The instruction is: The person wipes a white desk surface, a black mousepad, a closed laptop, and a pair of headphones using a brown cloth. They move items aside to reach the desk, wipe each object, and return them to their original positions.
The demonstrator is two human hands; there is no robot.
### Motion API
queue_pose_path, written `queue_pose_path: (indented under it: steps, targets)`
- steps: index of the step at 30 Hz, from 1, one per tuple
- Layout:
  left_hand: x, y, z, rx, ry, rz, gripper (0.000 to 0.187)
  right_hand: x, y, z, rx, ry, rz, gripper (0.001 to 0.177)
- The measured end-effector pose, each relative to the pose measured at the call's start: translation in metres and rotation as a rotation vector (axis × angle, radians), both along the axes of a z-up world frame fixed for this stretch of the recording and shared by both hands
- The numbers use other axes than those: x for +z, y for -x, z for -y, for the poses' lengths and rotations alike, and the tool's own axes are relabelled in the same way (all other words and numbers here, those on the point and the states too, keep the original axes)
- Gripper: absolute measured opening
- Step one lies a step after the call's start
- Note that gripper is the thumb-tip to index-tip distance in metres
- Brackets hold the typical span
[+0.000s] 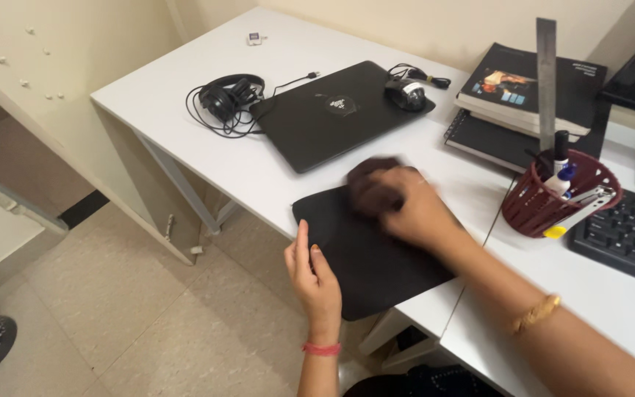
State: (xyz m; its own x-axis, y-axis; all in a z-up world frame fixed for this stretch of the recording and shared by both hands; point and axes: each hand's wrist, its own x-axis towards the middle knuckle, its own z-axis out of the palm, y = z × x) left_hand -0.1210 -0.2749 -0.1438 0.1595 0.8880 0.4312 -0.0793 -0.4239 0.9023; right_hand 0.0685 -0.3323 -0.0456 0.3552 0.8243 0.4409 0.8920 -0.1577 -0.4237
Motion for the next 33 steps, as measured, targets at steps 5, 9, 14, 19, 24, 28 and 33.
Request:
queue_pose_path:
  steps: [5, 9, 14, 19, 24, 28, 33]
  targets:
    - [0.004, -0.003, -0.002, -0.009, 0.040, -0.006, 0.047, 0.022, -0.046, 0.007, -0.294, 0.097, -0.020, 0.054]
    - [0.004, -0.006, -0.003, -0.016, 0.012, 0.008, 0.047, 0.005, 0.027, 0.007, 0.053, 0.004, -0.061, 0.066]
    - [0.004, -0.009, -0.003, 0.038, -0.112, 0.024, 0.041, -0.017, 0.049, 0.000, 0.171, 0.096, 0.163, 0.077]
    - [0.005, -0.006, -0.001, 0.021, 0.000, -0.015, 0.046, 0.006, -0.048, -0.019, -0.258, 0.136, 0.161, 0.064]
    - [0.003, -0.007, 0.000, 0.063, -0.050, -0.024, 0.045, -0.003, 0.003, 0.008, -0.114, 0.029, -0.355, 0.053]
    - [0.000, -0.008, -0.002, -0.068, -0.093, 0.155, 0.048, -0.016, 0.065, 0.040, 0.246, 0.101, 0.204, 0.087]
    - [0.001, -0.005, -0.004, -0.001, 0.055, -0.043, 0.044, 0.008, 0.005, 0.039, -0.099, 0.177, 0.043, 0.071]
